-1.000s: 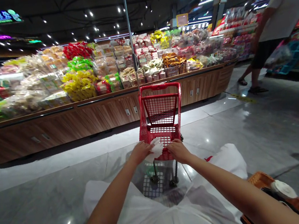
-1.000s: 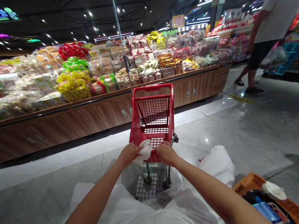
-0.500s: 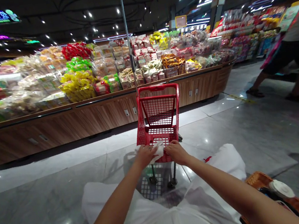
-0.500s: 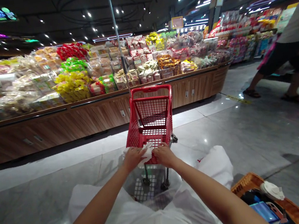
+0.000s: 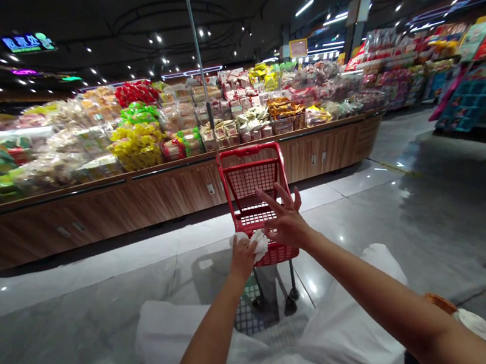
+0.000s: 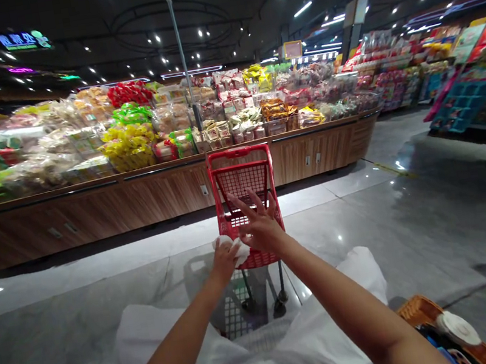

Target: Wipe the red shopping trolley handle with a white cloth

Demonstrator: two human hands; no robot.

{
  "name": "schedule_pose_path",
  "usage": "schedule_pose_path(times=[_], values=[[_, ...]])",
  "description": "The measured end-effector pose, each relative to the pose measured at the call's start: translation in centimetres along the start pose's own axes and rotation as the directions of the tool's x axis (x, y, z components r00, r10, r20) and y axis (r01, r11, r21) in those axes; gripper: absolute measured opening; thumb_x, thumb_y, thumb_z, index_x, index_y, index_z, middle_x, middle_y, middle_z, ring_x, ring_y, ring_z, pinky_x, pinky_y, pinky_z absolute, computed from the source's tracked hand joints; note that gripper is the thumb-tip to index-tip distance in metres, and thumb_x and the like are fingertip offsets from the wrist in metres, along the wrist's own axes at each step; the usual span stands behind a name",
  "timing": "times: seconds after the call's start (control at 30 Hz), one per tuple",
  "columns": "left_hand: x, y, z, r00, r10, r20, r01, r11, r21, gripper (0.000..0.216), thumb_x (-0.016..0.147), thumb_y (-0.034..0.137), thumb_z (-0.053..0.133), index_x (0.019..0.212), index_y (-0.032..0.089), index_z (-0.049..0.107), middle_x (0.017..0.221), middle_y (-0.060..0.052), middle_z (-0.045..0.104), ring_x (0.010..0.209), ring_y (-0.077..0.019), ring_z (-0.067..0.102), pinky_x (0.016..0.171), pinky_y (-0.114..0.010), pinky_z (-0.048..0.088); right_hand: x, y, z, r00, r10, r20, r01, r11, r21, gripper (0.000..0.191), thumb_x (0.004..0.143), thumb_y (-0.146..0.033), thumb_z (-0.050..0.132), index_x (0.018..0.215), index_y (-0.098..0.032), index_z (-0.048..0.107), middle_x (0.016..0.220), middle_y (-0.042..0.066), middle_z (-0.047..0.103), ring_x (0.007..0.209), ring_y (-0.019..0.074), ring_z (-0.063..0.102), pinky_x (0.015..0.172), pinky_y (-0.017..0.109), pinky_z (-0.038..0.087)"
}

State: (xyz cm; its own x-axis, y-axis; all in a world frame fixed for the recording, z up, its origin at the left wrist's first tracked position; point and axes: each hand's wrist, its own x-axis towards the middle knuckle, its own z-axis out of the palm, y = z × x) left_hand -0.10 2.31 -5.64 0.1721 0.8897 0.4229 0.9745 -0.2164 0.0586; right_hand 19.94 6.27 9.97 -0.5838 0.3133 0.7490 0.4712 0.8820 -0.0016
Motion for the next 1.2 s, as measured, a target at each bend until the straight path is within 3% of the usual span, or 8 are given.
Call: schedule_pose_path(times=[0.13, 0.3, 0.43, 0.57, 0.63, 0.77, 0.97, 1.2], values=[[0.4, 0.0, -0.1, 0.999, -0.034, 0.034, 0.036, 0.998, -0.056, 0.031, 0.082, 0.02, 0.057, 0.113, 0.025, 0.063, 0.096, -0.004, 0.063, 0.102, -0.023, 0.052, 0.111, -0.055, 0.019, 4.2, -2.0, -4.0, 0.975, -0.126, -0.181, 0.112, 0.99, -0.085, 0.018, 0.073, -0.028, 0.067, 0.057, -0.022, 0.059, 0.15, -0.014, 0.03, 0.142, 0.0294, -0.02, 0.104, 0.057, -0.027], [0.0, 0.1, -0.8, 0.996, -0.069, 0.053, 0.072, 0.995, -0.066, 0.035, 0.082, 0.021, 0.058, 0.116, 0.024, 0.062, 0.093, -0.002, 0.063, 0.102, -0.0226, 0.051, 0.111, -0.053, 0.019, 6.2, -2.3, -5.8, 0.974, -0.13, -0.187, 0.129, 0.992, -0.017, 0.016, 0.075, -0.026, 0.064, 0.06, -0.022, 0.059, 0.15, -0.012, 0.032, 0.144, 0.029, -0.005, 0.109, 0.053, -0.021], [-0.7, -0.2, -1.2, 0.997, -0.07, 0.037, 0.071, 0.997, -0.043, 0.033, 0.083, 0.022, 0.059, 0.116, 0.025, 0.062, 0.096, -0.003, 0.064, 0.104, -0.0228, 0.051, 0.11, -0.052, 0.02, 4.2, -0.3, -2.5, 0.988, -0.138, 0.074, 0.128, 0.984, 0.123, 0.013, 0.079, -0.029, 0.062, 0.068, -0.023, 0.063, 0.139, -0.001, 0.049, 0.138, 0.027, 0.029, 0.113, 0.054, -0.002], [-1.6, -1.0, -2.0, 0.998, -0.034, 0.043, 0.035, 0.999, -0.015, 0.038, 0.086, 0.03, 0.059, 0.124, 0.027, 0.057, 0.095, -0.002, 0.065, 0.102, -0.0217, 0.053, 0.109, -0.05, 0.021, -2.0, 3.2, 3.4, 0.891, -0.088, 0.446, 0.012, 0.985, 0.171, 0.024, 0.072, -0.033, 0.071, 0.093, -0.022, 0.067, 0.12, 0.009, 0.062, 0.115, 0.0248, 0.053, 0.107, 0.047, 0.026], [-2.0, -1.0, -2.6, 0.999, -0.026, 0.048, 0.025, 1.0, 0.016, 0.042, 0.088, 0.036, 0.058, 0.128, 0.028, 0.054, 0.096, -0.002, 0.065, 0.101, -0.0213, 0.055, 0.109, -0.051, 0.02, -5.5, 4.3, 6.0, 0.842, 0.005, 0.54, -0.059, 0.995, 0.083, 0.016, 0.078, -0.03, 0.065, 0.09, -0.02, 0.066, 0.103, 0.008, 0.067, 0.102, 0.0227, 0.058, 0.105, 0.044, 0.028], [-1.2, 1.3, -2.9, 0.998, -0.041, 0.056, 0.036, 0.996, 0.081, 0.04, 0.09, 0.038, 0.055, 0.128, 0.028, 0.052, 0.1, -0.003, 0.066, 0.101, -0.0213, 0.057, 0.109, -0.052, 0.02, -9.8, 3.8, 9.0, 0.887, 0.166, 0.43, -0.155, 0.986, -0.062, 0.012, 0.089, -0.022, 0.051, 0.088, -0.02, 0.063, 0.087, 0.003, 0.064, 0.09, 0.0196, 0.056, 0.108, 0.04, 0.024], [2.2, 6.6, -1.5, 0.987, -0.073, 0.142, 0.049, 0.985, 0.163, 0.036, 0.091, 0.035, 0.054, 0.124, 0.021, 0.053, 0.104, -0.009, 0.065, 0.097, -0.0224, 0.059, 0.088, -0.038, 0.042, -9.8, 3.0, 9.6, 0.906, 0.171, 0.388, -0.164, 0.985, -0.05, 0.014, 0.086, -0.018, 0.053, 0.097, -0.018, 0.061, 0.094, 0.005, 0.064, 0.09, 0.0193, 0.053, 0.109, 0.036, 0.022], [-0.7, -0.5, -4.8, 0.972, 0.116, 0.204, -0.154, 0.971, 0.181, 0.034, 0.092, 0.036, 0.051, 0.121, 0.021, 0.057, 0.093, -0.009, 0.064, 0.09, -0.0225, 0.059, 0.085, -0.037, 0.042, -9.6, 3.8, 9.5, 0.909, 0.121, 0.399, -0.106, 0.993, -0.058, 0.014, 0.091, -0.029, 0.05, 0.086, -0.021, 0.062, 0.085, 0.001, 0.061, 0.089, 0.0185, 0.053, 0.109, 0.034, 0.022]])
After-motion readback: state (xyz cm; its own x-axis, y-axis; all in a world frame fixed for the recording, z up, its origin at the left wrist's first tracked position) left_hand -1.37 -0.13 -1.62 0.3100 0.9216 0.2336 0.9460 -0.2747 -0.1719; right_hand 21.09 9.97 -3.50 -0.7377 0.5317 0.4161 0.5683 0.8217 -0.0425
